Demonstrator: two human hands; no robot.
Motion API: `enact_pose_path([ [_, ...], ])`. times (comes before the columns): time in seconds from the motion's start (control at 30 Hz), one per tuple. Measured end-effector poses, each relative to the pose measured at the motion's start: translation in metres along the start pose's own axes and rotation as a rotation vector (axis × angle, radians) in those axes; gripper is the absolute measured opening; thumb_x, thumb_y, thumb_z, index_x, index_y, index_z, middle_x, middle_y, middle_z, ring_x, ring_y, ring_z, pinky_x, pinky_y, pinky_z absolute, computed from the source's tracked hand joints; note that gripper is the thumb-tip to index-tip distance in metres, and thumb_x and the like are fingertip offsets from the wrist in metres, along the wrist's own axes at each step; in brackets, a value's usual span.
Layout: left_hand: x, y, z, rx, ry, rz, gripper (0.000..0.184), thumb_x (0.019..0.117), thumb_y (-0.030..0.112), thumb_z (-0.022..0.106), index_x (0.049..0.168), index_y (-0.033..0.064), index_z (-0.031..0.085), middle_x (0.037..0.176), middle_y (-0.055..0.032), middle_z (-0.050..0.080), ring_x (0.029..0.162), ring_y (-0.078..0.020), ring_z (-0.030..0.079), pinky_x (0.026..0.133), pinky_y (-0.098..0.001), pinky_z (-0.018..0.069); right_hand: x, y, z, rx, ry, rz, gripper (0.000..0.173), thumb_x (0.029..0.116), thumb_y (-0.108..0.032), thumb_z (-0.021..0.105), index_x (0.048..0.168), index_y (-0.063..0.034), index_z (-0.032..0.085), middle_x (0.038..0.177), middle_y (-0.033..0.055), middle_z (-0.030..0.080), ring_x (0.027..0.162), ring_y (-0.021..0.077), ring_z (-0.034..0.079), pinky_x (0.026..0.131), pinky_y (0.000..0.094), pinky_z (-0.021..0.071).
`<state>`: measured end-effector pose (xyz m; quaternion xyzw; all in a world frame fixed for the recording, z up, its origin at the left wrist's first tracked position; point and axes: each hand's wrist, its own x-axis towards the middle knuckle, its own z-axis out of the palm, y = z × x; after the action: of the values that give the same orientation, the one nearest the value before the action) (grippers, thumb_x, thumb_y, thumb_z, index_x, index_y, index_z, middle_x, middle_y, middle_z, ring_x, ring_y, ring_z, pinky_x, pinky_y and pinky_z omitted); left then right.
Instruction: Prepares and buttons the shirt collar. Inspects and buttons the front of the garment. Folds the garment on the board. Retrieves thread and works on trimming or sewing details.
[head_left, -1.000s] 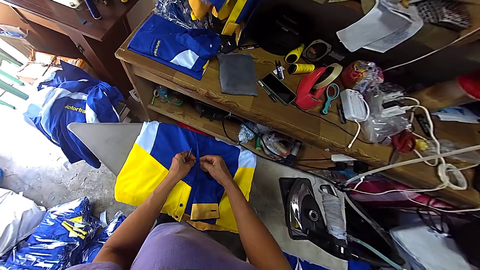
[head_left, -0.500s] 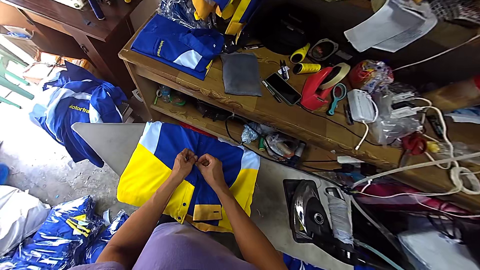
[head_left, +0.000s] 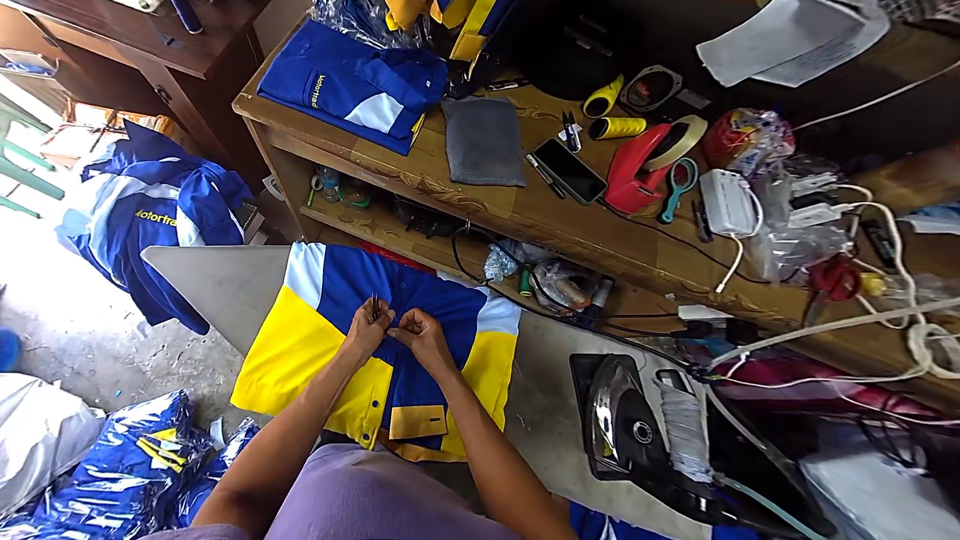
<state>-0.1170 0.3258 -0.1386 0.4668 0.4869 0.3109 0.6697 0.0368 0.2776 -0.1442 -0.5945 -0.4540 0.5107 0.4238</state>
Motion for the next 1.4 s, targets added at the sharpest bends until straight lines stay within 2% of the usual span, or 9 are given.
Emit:
enact_pose_path([
  [0.13, 0.005, 0.000, 0.001, 0.107, -0.014, 0.060, 0.008, 0.1007, 0.007, 0.056, 0.104, -0.0002, 0.055, 0.081, -0.0023, 0.054, 0.062, -0.0083, 0.051, 0.058, -0.0242, 0.0454, 0.005, 0.000, -0.004, 0.103, -0.041, 0.017, 0.023, 0.1026, -0.022, 0.062, 0.092, -0.0015, 0.063, 0.078, 0.0021, 0.064, 0.072, 0.0096, 0.064, 0.072, 0.0267, 0.0560],
  [0.3, 0.005, 0.002, 0.002, 0.179, -0.012, 0.076, 0.016, 0.1015, 0.014, 0.058, 0.108, -0.0007, 0.057, 0.080, -0.0024, 0.054, 0.062, -0.0091, 0.051, 0.059, -0.0254, 0.0456, 0.010, -0.001, -0.001, 0.063, 0.031, 0.103, 0.032, 0.1093, -0.017, 0.046, 0.089, -0.0005, 0.064, 0.075, 0.0030, 0.064, 0.067, 0.0106, 0.064, 0.067, 0.0279, 0.0571],
  [0.47, 0.000, 0.007, -0.017, 0.232, 0.056, 0.095, 0.029, 0.0985, 0.021, 0.067, 0.115, -0.0023, 0.060, 0.075, -0.0008, 0.061, 0.063, -0.0073, 0.058, 0.064, -0.0240, 0.0508, -0.021, -0.015, -0.019, -0.393, -0.128, 0.010, 0.043, 0.0952, -0.041, 0.070, 0.114, -0.0026, 0.069, 0.100, 0.0096, 0.071, 0.089, 0.0168, 0.068, 0.084, 0.0351, 0.0569],
  [0.63, -0.035, 0.004, -0.032, 0.336, -0.075, 0.004, 0.016, 0.0998, 0.017, 0.063, 0.105, 0.0023, 0.068, 0.073, 0.0017, 0.064, 0.060, -0.0048, 0.058, 0.058, -0.0219, 0.0490, -0.055, -0.014, -0.035, -0.709, -0.178, 0.084, 0.030, 0.1006, -0.026, 0.062, 0.109, 0.0010, 0.072, 0.100, 0.0178, 0.072, 0.095, 0.0305, 0.069, 0.091, 0.0480, 0.0534],
  [0.73, -0.058, -0.003, -0.020, 0.452, -0.159, -0.048, 0.020, 0.1015, 0.018, 0.060, 0.112, 0.0044, 0.070, 0.085, -0.0022, 0.071, 0.071, -0.0088, 0.067, 0.070, -0.0284, 0.0570, -0.065, -0.011, -0.039, -0.604, -0.157, 0.131, 0.028, 0.0998, -0.026, 0.065, 0.106, 0.0006, 0.073, 0.094, 0.0151, 0.072, 0.087, 0.0249, 0.069, 0.085, 0.0434, 0.0545],
  [0.87, -0.079, -0.012, 0.009, 0.254, -0.148, -0.123, 0.021, 0.1012, 0.017, 0.063, 0.117, 0.0028, 0.066, 0.084, -0.0021, 0.070, 0.065, -0.0075, 0.065, 0.060, -0.0235, 0.0555, -0.071, 0.011, -0.040, -0.063, -0.086, 0.112, 0.013, 0.0938, -0.013, 0.071, 0.097, -0.0001, 0.072, 0.084, 0.0046, 0.071, 0.077, 0.0083, 0.067, 0.076, 0.0271, 0.0568],
  [0.97, -0.081, -0.016, 0.025, 0.086, -0.163, -0.188, 0.015, 0.1029, 0.015, 0.062, 0.109, 0.0020, 0.064, 0.079, -0.0012, 0.070, 0.059, -0.0066, 0.062, 0.053, -0.0205, 0.0507, -0.072, 0.021, -0.033, 0.297, -0.071, 0.136, 0.007, 0.0936, -0.002, 0.069, 0.099, 0.0023, 0.070, 0.088, 0.0066, 0.072, 0.082, 0.0115, 0.068, 0.079, 0.0297, 0.0582],
  [1.27, -0.074, -0.024, 0.031, -0.033, -0.146, -0.147, 0.008, 0.1046, 0.011, 0.058, 0.104, 0.0032, 0.060, 0.076, -0.0012, 0.066, 0.058, -0.0065, 0.059, 0.051, -0.0190, 0.0462, -0.070, 0.016, -0.031, 0.492, -0.115, 0.264, 0.017, 0.1060, -0.007, 0.050, 0.093, -0.0066, 0.061, 0.083, 0.0011, 0.064, 0.077, 0.0096, 0.063, 0.073, 0.0278, 0.0548],
  [1.4, -0.076, -0.019, 0.019, 0.403, -0.015, 0.061, 0.017, 0.1015, 0.016, 0.058, 0.107, 0.0032, 0.068, 0.087, -0.0029, 0.068, 0.073, -0.0085, 0.063, 0.070, -0.0267, 0.0540, -0.072, 0.015, -0.029, 0.480, -0.099, 0.245, 0.017, 0.1057, -0.007, 0.051, 0.093, -0.0052, 0.062, 0.082, 0.0013, 0.064, 0.075, 0.0095, 0.062, 0.072, 0.0274, 0.0545],
])
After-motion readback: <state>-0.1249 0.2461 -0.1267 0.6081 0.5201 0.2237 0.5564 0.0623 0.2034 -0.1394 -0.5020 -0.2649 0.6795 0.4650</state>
